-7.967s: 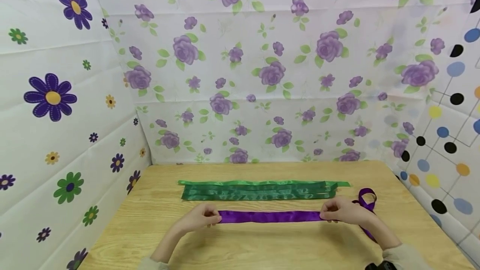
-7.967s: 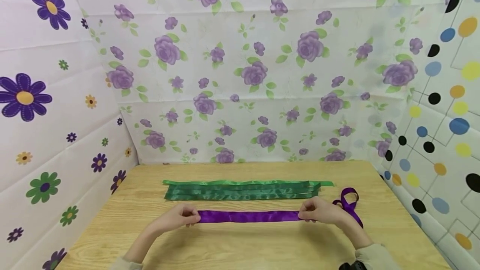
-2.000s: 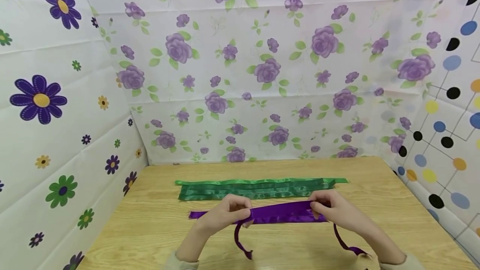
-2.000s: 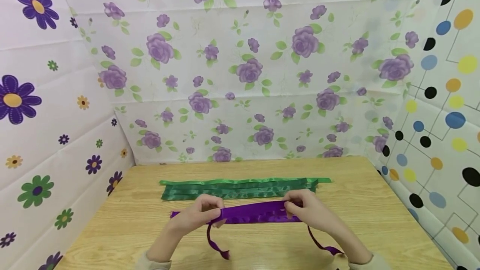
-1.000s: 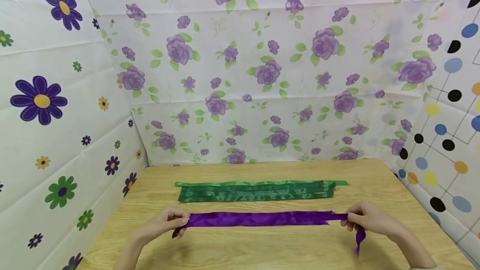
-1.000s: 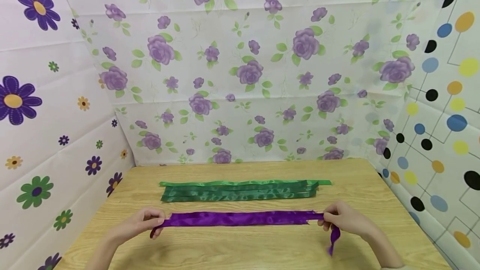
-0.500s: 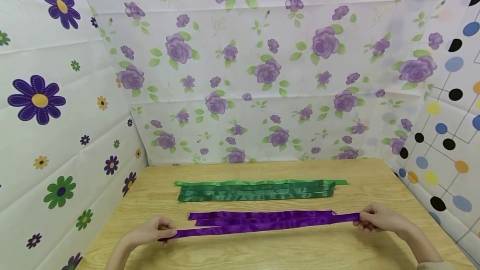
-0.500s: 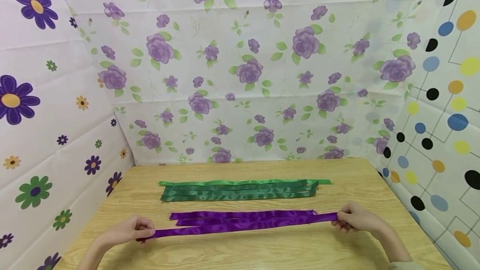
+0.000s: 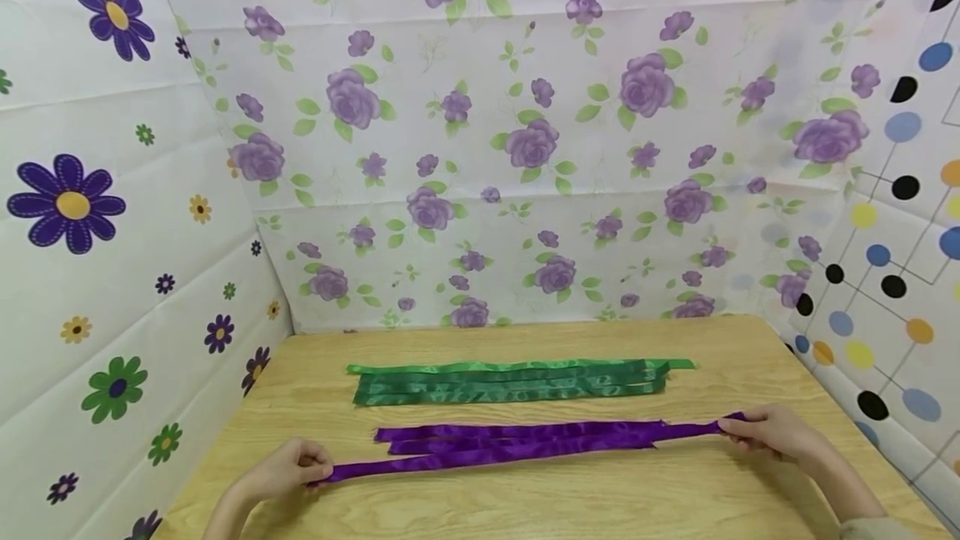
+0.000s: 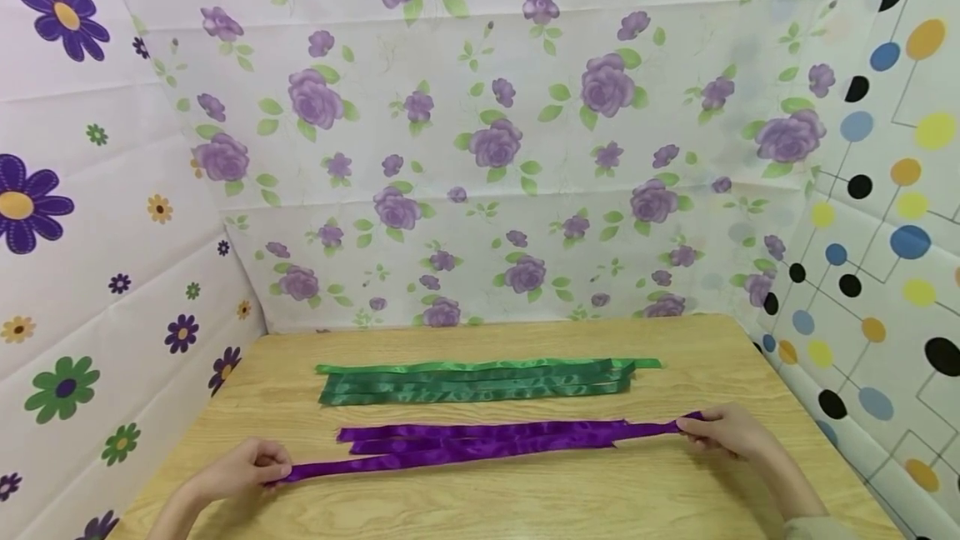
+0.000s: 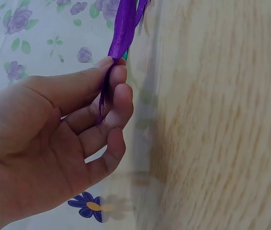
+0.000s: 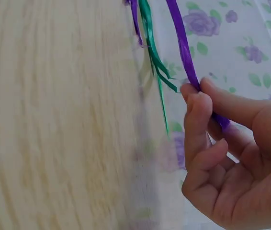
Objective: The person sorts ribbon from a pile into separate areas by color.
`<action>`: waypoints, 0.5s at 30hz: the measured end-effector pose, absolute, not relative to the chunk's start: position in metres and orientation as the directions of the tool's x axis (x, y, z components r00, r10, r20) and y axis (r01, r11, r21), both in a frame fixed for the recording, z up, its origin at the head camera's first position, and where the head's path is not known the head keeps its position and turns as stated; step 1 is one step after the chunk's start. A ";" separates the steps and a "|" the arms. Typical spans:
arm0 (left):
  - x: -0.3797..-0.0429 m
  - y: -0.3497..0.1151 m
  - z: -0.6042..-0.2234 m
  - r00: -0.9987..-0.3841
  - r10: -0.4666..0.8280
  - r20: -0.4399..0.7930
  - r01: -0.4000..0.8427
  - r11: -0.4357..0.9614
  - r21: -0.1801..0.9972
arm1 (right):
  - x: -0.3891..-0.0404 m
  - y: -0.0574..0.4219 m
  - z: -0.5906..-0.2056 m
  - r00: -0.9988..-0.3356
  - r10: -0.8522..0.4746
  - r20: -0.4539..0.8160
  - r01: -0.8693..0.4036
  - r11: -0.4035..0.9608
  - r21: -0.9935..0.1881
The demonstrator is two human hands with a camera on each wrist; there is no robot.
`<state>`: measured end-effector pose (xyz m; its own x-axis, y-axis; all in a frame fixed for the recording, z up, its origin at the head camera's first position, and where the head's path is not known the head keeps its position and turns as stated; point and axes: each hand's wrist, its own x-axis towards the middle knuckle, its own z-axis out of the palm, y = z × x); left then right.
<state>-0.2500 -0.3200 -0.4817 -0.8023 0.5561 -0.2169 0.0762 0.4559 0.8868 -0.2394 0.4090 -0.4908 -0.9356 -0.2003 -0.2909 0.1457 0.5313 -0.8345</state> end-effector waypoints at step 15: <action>-0.244 -0.321 -0.482 -0.897 0.399 -0.191 0.133 0.654 0.745 | -0.233 0.401 -0.500 -0.945 -0.196 -0.261 0.073 0.654 -0.753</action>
